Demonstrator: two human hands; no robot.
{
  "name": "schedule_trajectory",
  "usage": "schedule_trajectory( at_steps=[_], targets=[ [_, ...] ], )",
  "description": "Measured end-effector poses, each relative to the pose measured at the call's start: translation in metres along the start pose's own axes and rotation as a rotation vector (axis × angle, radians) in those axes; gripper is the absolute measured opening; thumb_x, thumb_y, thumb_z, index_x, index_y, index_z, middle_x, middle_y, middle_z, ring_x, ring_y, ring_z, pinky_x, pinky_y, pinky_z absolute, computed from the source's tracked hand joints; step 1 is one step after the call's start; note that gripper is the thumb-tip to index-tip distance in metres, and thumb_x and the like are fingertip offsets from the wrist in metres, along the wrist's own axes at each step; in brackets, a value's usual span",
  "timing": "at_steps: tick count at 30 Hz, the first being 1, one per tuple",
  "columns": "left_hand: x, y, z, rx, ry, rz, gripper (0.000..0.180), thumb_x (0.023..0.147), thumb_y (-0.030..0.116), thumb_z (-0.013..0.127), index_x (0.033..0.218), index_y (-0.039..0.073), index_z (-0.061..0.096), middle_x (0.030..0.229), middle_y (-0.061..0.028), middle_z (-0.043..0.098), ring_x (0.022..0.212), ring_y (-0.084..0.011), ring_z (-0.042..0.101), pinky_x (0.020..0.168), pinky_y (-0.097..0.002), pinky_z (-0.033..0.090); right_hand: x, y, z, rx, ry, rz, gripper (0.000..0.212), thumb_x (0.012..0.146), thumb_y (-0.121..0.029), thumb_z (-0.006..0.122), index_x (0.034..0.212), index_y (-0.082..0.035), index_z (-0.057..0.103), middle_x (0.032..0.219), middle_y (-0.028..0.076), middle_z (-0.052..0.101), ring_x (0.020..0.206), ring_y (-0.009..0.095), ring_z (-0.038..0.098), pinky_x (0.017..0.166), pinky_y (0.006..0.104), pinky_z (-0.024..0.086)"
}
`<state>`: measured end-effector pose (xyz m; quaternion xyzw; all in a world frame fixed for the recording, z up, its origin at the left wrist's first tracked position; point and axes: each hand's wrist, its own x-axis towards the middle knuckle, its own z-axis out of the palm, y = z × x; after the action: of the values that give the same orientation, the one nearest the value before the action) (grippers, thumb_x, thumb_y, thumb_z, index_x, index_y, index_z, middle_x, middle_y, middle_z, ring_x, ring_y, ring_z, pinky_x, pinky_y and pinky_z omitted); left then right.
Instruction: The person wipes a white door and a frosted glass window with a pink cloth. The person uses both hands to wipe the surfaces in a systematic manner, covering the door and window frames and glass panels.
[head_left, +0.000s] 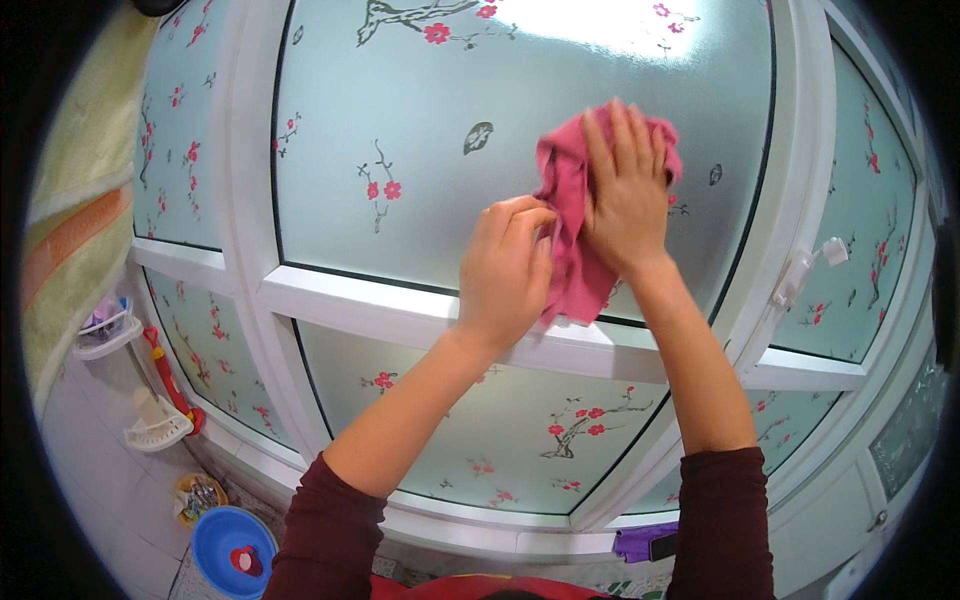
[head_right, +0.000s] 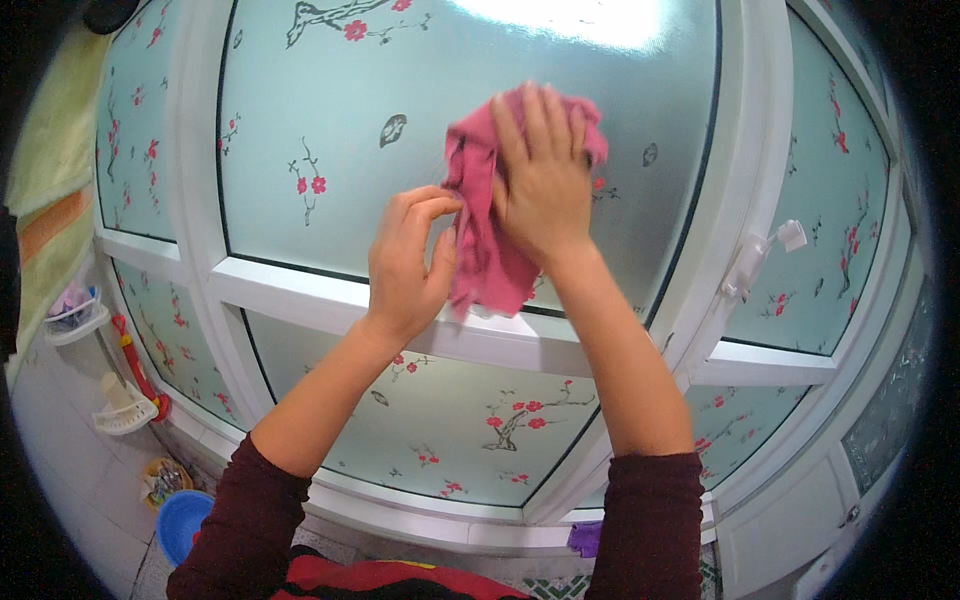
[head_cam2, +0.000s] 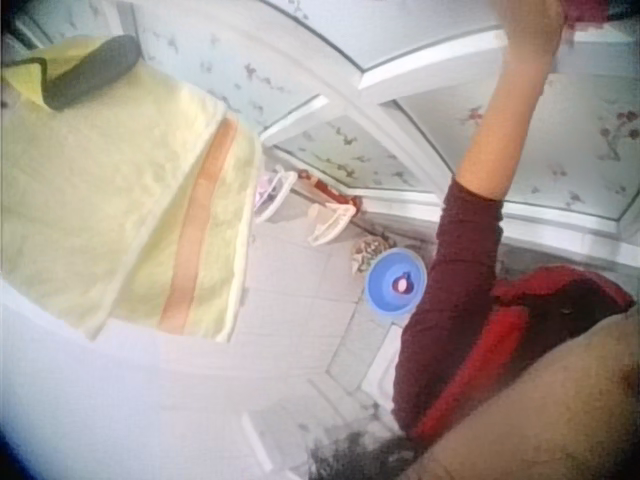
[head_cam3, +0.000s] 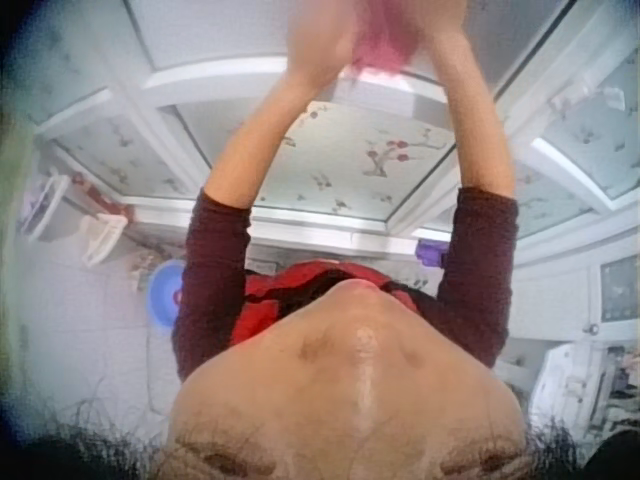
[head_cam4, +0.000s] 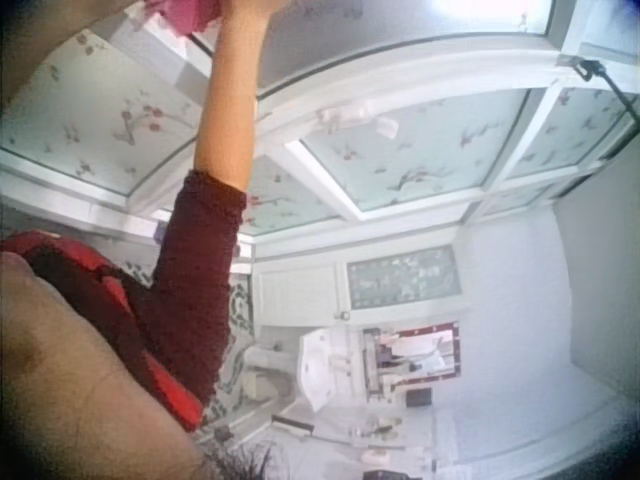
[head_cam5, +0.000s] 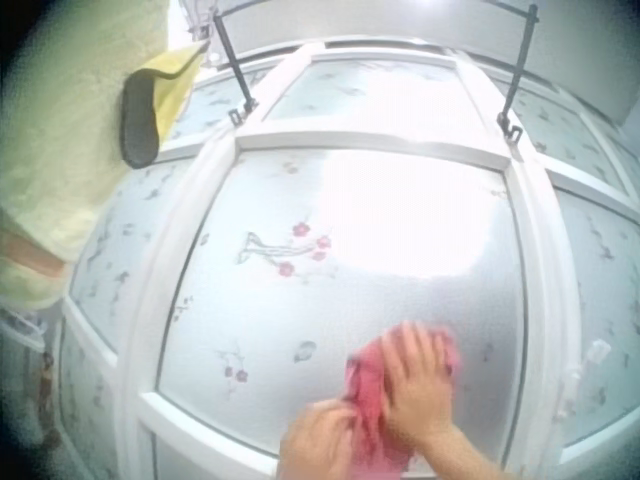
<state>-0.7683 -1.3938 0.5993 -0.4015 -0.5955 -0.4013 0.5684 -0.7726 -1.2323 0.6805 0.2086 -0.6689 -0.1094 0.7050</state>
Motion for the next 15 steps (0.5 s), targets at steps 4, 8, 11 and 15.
schedule_trajectory(
  at_steps=[4,8,11,15],
  targets=[
    [0.0,-0.002,0.002,0.015,0.054,0.295,0.038,0.079,0.001,0.061,0.117,0.0,0.055,0.121,-0.0165,0.055,0.113,-0.0343,0.052,0.096,-0.0428,0.043,-0.023,-0.024,0.006,-0.018,-0.148,-0.106,0.058,0.087,-0.025,0.053,0.143,-0.015,0.043,0.15,0.013,0.035,0.14,0.03,0.029,0.116,0.0479,0.018],
    [0.009,-0.005,0.003,0.045,0.013,0.211,0.055,0.077,0.005,0.067,0.129,-0.001,0.047,0.135,-0.0182,0.044,0.126,-0.0361,0.044,0.105,-0.044,0.038,0.005,-0.028,0.019,-0.049,-0.052,-0.116,0.056,0.088,-0.028,0.053,0.142,-0.014,0.045,0.147,0.012,0.039,0.138,0.029,0.034,0.116,0.0469,0.021],
    [0.02,-0.03,-0.012,0.152,0.009,0.192,0.068,0.076,0.008,0.068,0.137,-0.002,0.039,0.143,-0.0204,0.036,0.134,-0.0369,0.036,0.11,-0.047,0.032,0.037,-0.043,0.034,-0.022,0.072,-0.097,0.054,0.088,-0.028,0.053,0.14,-0.013,0.047,0.145,0.012,0.042,0.135,0.03,0.038,0.115,0.0475,0.023],
    [0.028,-0.071,-0.055,0.322,-0.003,0.193,0.074,0.076,0.007,0.066,0.141,-0.003,0.033,0.147,-0.0221,0.031,0.138,-0.0383,0.03,0.113,-0.05,0.025,0.081,-0.084,0.066,0.042,0.08,-0.168,0.054,0.087,-0.024,0.053,0.139,-0.012,0.047,0.143,0.012,0.043,0.135,0.029,0.038,0.114,0.0482,0.023]
  ],
)
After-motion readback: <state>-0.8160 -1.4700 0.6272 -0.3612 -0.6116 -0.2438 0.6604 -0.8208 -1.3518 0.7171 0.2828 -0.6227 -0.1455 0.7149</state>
